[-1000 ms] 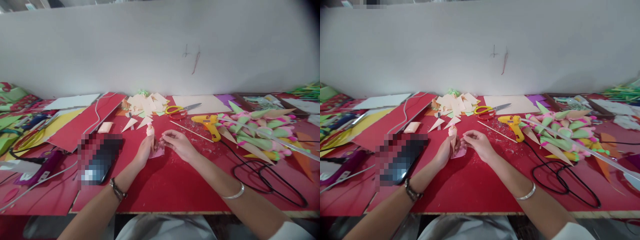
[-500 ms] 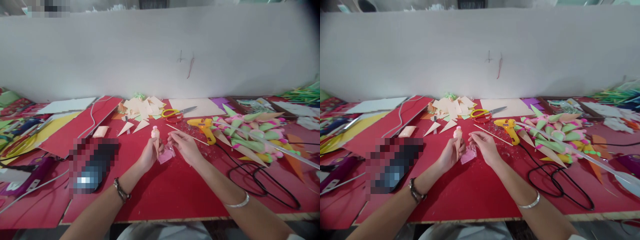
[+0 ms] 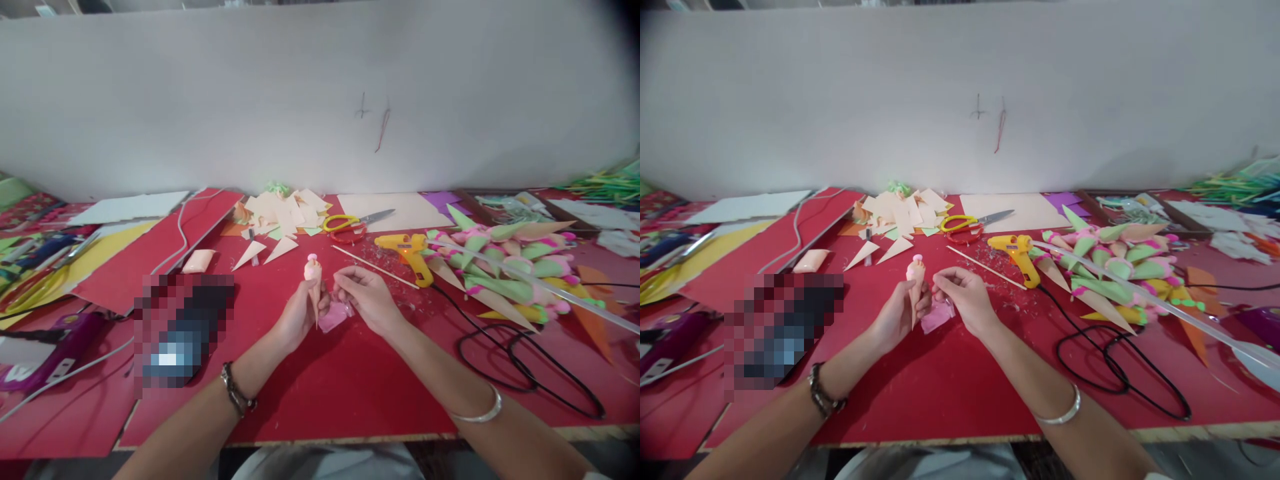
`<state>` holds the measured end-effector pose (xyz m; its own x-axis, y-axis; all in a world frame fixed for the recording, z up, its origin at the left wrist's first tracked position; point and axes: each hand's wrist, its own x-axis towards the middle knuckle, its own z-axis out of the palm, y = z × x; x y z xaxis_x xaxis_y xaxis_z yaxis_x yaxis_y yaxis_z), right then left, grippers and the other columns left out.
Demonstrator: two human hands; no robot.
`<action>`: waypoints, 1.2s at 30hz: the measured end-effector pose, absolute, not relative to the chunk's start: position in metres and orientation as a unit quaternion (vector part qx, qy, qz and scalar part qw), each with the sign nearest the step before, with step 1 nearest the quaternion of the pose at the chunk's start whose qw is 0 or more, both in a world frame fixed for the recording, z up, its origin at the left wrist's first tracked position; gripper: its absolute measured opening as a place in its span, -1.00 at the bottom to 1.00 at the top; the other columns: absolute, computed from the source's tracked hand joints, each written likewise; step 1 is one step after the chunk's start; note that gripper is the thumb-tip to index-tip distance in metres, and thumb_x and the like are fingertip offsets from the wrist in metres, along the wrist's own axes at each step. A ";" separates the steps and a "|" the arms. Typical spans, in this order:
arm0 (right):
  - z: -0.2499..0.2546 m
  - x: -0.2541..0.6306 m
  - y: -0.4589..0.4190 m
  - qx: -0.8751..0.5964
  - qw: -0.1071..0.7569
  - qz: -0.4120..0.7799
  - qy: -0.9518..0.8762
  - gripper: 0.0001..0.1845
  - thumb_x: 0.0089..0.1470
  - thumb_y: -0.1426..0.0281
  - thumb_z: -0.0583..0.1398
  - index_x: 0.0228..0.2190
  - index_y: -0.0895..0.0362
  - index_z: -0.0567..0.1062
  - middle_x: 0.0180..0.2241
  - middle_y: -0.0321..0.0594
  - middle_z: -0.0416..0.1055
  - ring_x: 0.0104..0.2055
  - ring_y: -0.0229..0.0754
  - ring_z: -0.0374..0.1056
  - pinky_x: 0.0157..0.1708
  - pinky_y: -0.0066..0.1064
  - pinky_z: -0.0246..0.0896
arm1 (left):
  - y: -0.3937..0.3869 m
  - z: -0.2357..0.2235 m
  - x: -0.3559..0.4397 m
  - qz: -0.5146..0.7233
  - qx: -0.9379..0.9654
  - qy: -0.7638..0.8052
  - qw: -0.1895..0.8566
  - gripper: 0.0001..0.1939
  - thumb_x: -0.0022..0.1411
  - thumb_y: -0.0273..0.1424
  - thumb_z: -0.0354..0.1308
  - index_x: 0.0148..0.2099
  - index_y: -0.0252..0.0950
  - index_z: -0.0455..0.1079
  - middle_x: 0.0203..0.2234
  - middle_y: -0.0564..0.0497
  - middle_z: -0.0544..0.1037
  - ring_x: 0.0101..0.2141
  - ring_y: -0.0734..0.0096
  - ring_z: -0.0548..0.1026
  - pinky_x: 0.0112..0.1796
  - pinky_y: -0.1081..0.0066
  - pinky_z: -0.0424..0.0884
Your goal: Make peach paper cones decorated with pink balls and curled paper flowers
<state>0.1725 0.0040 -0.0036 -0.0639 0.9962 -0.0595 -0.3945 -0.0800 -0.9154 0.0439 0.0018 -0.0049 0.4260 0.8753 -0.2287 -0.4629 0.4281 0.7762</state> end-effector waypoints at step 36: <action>0.001 0.174 -0.004 -0.452 0.549 0.376 -0.594 -0.92 -0.09 0.36 0.20 -0.47 0.07 0.50 -0.33 -0.26 0.26 -0.32 -0.27 0.28 -0.41 -0.46 0.23 | -0.011 -0.003 0.053 0.374 0.392 0.298 0.786 -0.74 0.12 -0.32 -0.11 -0.53 -0.34 0.19 -0.71 0.10 0.20 -0.61 0.56 0.14 -0.54 0.53 0.08</action>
<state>0.1741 -0.0040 0.0013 0.0113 0.9503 0.3111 0.1244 0.3074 -0.9434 0.0532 -0.0112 -0.0031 0.5426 0.8216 -0.1749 -0.3536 0.4123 0.8397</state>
